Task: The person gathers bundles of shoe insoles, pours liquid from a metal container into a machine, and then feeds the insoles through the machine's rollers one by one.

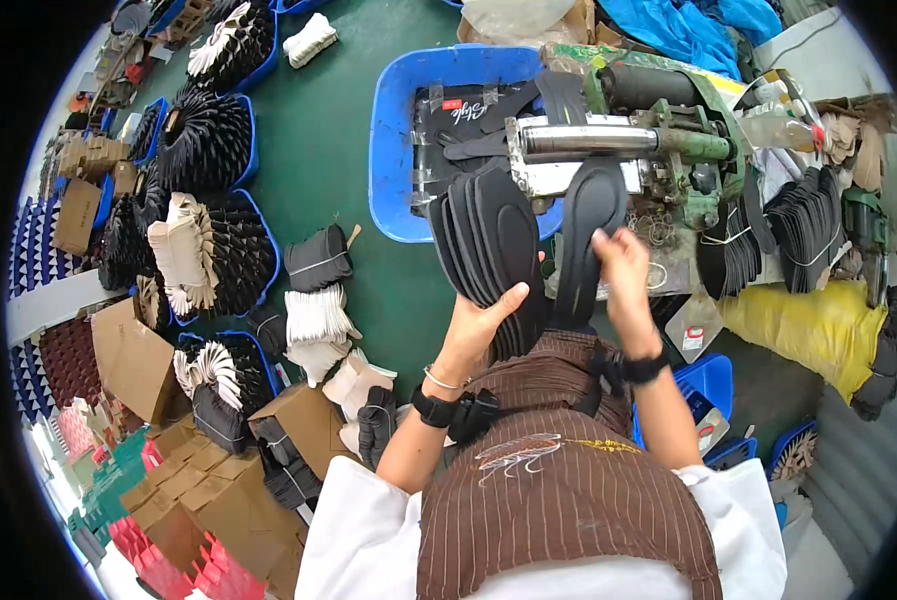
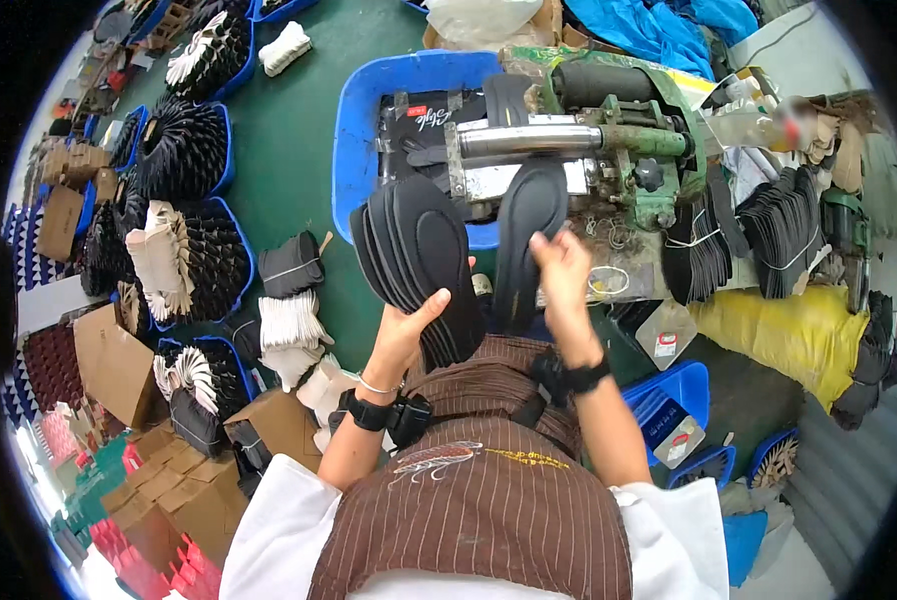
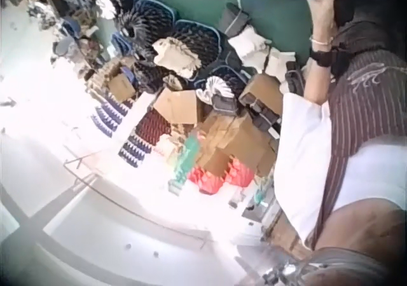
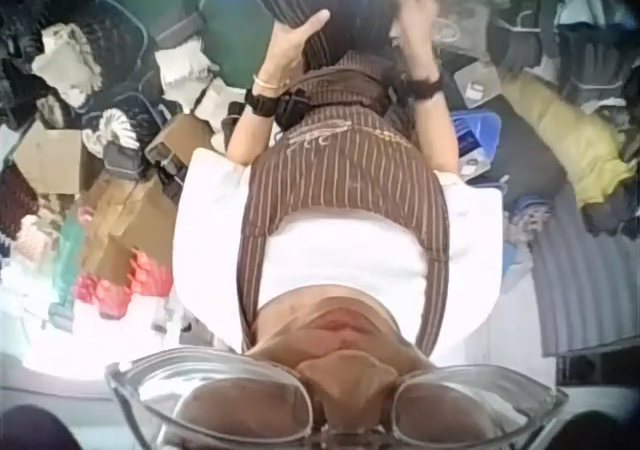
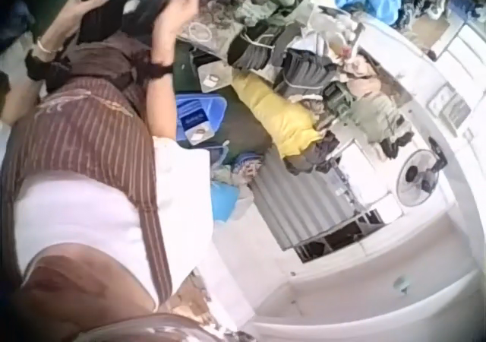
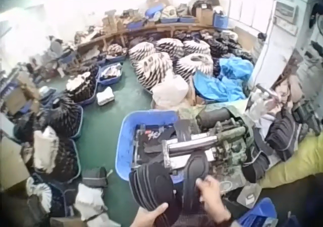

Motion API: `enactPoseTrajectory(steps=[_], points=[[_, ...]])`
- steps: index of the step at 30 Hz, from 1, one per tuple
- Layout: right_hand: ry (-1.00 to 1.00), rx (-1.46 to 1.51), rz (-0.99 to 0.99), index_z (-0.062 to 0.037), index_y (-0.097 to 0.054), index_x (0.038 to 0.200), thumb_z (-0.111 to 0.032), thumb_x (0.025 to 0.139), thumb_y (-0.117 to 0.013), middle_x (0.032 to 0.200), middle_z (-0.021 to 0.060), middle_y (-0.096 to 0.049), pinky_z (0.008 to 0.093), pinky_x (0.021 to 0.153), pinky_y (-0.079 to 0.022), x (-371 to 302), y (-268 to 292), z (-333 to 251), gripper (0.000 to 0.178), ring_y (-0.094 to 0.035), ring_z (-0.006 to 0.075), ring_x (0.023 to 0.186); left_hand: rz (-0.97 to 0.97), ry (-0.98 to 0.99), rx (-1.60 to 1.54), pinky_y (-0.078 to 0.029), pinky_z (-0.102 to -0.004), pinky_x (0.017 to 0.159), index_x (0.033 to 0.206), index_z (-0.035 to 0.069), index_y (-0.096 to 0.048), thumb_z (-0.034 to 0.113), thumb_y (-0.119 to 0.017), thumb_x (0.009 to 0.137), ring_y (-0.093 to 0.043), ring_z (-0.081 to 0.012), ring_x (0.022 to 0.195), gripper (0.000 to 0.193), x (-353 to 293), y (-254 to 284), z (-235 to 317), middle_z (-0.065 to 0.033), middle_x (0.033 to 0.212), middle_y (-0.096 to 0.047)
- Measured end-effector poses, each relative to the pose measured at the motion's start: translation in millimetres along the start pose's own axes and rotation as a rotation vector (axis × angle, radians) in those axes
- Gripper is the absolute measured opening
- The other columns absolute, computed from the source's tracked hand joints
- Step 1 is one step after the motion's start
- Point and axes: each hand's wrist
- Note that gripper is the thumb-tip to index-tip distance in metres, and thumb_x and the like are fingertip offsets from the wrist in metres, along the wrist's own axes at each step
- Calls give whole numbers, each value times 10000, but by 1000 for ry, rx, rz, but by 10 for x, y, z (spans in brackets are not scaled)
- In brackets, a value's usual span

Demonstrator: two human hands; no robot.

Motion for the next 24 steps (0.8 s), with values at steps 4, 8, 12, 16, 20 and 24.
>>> enactPoseTrajectory(steps=[4, 8, 12, 16, 20, 24], points=[[105, 48, -151, 0, -620, 914, -192, 947, -596, 830, 13, -643, 215, 630, -430, 286, -160, -133, 196, -505, 26, 699, 152, 21, 49, -452, -309, 955, 1250, -31, -520, 127, -738, 832, -567, -173, 1080, 497, 3, -15, -58, -93, 1180, -606], [-88, 25, -213, -67, -570, 810, -174, 890, -668, 739, -44, -571, 227, 595, -435, -415, -344, -70, 166, -511, 40, 652, 168, -24, -7, -458, -309, 949, 1248, -31, -521, 130, -746, 825, -565, -181, 1089, 506, 57, -13, -62, -103, 1202, -592], [13, 70, -45, -33, -587, 829, -128, 910, -624, 749, -20, -605, 225, 580, -449, 244, 17, -75, 130, -528, 54, 636, 166, 62, -23, -464, -313, 947, 1243, -27, -526, 123, -748, 822, -573, -186, 1086, 499, 67, -89, -10, -104, 1212, -589], [52, -5, -287, 0, -620, 915, -153, 922, -621, 770, -19, -621, 218, 578, -438, -129, -342, -215, 153, -528, 49, 642, 226, 5, 85, -475, -319, 942, 1230, -19, -532, 120, -741, 827, -585, -193, 1070, 474, 159, -75, -128, -109, 1183, -603], [-67, -22, -59, -48, -536, 823, -138, 876, -669, 654, -79, -487, 188, 500, -312, -328, -143, 80, 169, -405, 15, 578, 208, 47, -32, -544, -336, 835, 1194, -24, -543, 109, -725, 840, -641, -204, 955, 419, 143, -43, -62, -116, 1083, -642], [115, -66, 12, -18, -570, 824, -149, 902, -634, 655, -48, -519, 225, 511, -366, 398, 81, 44, 165, -446, 43, 588, 166, 172, -126, -557, -334, 786, 1188, -16, -546, 112, -712, 853, -651, -198, 900, 396, 185, -88, -56, -106, 1059, -644]])
Point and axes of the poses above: each hand's wrist, its own x-axis towards the middle knuckle, its own y-axis out of the back of the hand, z = x × y
